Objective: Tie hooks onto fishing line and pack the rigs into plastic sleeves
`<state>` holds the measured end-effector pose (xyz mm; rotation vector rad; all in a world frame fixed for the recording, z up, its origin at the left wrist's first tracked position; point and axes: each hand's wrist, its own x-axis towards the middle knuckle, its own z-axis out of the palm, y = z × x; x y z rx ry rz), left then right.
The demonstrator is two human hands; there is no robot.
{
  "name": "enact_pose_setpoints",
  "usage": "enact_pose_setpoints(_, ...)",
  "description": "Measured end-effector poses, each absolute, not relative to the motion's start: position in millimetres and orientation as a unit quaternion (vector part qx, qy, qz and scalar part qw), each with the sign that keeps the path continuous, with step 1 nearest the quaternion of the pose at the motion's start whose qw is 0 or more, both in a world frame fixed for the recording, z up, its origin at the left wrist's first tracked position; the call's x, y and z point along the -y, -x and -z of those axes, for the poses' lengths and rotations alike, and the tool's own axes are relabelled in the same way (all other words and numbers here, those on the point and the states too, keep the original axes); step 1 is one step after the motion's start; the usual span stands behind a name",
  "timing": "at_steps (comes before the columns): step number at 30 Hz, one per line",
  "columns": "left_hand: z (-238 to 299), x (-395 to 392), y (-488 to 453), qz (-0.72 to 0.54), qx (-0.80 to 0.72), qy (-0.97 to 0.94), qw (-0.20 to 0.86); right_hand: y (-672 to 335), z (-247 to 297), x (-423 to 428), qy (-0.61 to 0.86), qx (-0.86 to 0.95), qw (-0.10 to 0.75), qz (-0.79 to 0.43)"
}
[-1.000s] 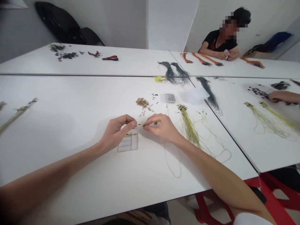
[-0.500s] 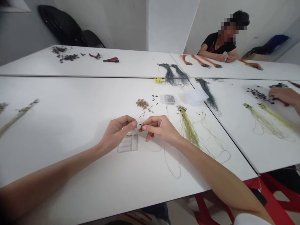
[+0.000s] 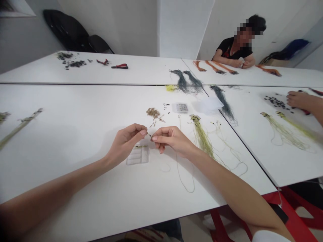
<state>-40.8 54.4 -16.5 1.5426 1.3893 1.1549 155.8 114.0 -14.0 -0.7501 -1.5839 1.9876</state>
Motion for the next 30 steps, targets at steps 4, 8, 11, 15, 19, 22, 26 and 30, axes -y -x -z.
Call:
enact_pose_setpoints(4, 13.6, -53.4, 40.8, -0.463, -0.551, -0.626, 0.300, -156.3, 10.6, -112.6, 0.283, 0.559, 0.228, -0.745)
enact_pose_setpoints(8, 10.6, -53.2, 40.9, -0.430, -0.496, -0.710, 0.254, -156.3, 9.3, -110.8, 0.289, 0.569, 0.220, -0.738)
enact_pose_setpoints(11, 10.5, -54.3, 41.2, -0.398, -0.472, -0.755, 0.221, -156.5, 9.0, -110.4, 0.288, 0.578, 0.211, -0.734)
enact_pose_setpoints(15, 11.7, -55.5, 41.7, -0.359, -0.486, -0.779, 0.167, -157.1, 8.6, -110.5, 0.289, 0.583, 0.170, -0.740)
enact_pose_setpoints(19, 11.3, -55.3, 41.5, -0.350, -0.498, -0.778, 0.153, -156.7, 8.6, -110.4, 0.284, 0.570, 0.164, -0.753)
enact_pose_setpoints(22, 10.5, -55.1, 40.9, -0.360, -0.513, -0.761, 0.168, -155.8, 9.1, -110.3, 0.288, 0.584, 0.206, -0.731)
enact_pose_setpoints(26, 9.3, -54.1, 39.7, -0.372, -0.531, -0.732, 0.209, -154.6, 10.6, -109.5, 0.313, 0.627, 0.245, -0.670)
enact_pose_setpoints(30, 6.9, -53.7, 40.7, -0.391, -0.520, -0.714, 0.257, -154.6, 11.3, -108.8, 0.331, 0.650, 0.258, -0.633)
